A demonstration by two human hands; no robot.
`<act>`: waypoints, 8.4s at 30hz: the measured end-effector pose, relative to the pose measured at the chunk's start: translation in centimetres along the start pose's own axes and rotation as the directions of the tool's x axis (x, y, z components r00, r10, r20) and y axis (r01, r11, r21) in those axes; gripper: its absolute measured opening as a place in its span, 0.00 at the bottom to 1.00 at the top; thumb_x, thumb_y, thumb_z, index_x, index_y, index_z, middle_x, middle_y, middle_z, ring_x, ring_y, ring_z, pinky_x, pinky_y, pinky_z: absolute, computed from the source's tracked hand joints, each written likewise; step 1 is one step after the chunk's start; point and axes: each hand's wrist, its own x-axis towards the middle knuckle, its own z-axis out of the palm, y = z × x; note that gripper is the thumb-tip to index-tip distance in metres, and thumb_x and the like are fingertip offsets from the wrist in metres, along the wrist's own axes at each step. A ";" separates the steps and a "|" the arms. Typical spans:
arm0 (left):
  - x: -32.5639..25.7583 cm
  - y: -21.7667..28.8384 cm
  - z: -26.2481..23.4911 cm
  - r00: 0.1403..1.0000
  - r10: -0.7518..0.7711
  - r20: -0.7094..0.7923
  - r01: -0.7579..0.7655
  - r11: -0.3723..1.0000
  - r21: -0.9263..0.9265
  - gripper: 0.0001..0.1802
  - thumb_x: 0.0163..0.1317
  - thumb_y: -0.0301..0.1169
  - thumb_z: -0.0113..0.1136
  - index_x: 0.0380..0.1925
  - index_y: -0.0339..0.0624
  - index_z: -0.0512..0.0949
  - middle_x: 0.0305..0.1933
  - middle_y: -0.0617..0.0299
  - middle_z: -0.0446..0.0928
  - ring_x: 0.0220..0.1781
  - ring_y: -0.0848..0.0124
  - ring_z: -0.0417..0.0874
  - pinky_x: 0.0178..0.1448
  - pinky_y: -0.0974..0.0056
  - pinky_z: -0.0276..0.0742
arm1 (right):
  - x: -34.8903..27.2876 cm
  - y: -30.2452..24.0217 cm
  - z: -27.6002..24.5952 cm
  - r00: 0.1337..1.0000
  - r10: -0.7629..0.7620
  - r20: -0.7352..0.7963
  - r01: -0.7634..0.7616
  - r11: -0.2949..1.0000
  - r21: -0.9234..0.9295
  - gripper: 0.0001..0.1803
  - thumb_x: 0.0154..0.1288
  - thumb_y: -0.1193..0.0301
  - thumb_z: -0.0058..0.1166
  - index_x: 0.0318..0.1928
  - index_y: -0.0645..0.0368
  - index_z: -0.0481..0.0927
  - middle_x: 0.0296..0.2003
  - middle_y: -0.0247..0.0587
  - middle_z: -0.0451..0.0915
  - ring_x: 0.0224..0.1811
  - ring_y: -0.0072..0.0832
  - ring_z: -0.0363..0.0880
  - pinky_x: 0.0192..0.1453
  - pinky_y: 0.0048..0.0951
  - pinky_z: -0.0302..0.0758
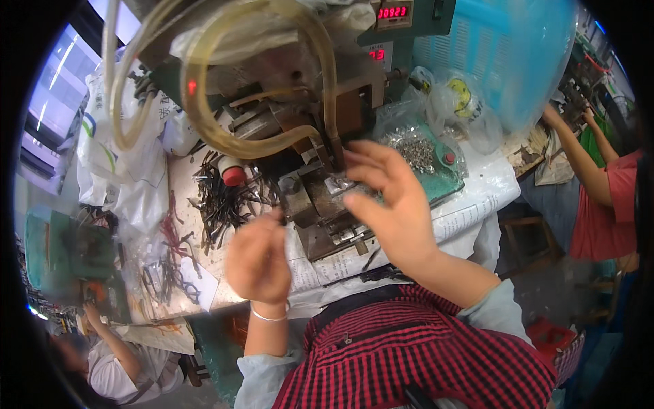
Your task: The person repeatedly picks up small dark components and metallic pieces, places them into a press machine, and operates the lever to assemble them. The person then removes the assembled items and places them on the table, continuing this cycle throughout the clip.
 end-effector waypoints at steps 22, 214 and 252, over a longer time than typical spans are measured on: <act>0.0 1.1 5.3 0.925 0.308 0.224 -0.312 0.950 -0.020 0.15 0.48 0.22 0.79 0.36 0.45 0.86 0.36 0.58 0.88 0.22 0.71 0.80 0.23 0.68 0.72 | -0.1 5.6 -15.6 0.969 -0.245 0.032 0.091 0.233 -0.968 0.10 0.56 0.76 0.66 0.41 0.57 0.86 0.40 0.47 0.83 0.46 0.47 0.81 0.53 0.43 0.76; -4.1 -14.1 -3.1 0.580 -0.798 0.163 0.683 0.586 0.436 0.11 0.68 0.30 0.58 0.46 0.43 0.85 0.25 0.57 0.84 0.22 0.64 0.81 0.31 0.61 0.75 | 0.0 1.0 -8.9 0.973 -0.229 0.017 0.177 0.701 -0.691 0.09 0.67 0.79 0.63 0.47 0.66 0.86 0.43 0.39 0.87 0.48 0.26 0.83 0.56 0.27 0.76; 6.0 -0.9 -0.2 0.980 -0.199 0.011 0.192 0.929 -0.316 0.03 0.70 0.18 0.60 0.37 0.26 0.80 0.34 0.49 0.86 0.37 0.65 0.89 0.42 0.66 0.84 | 2.9 1.0 -1.4 0.996 -0.036 0.076 0.048 0.986 -0.158 0.37 0.60 0.85 0.60 0.71 0.71 0.64 0.47 0.41 0.84 0.54 0.26 0.79 0.64 0.27 0.72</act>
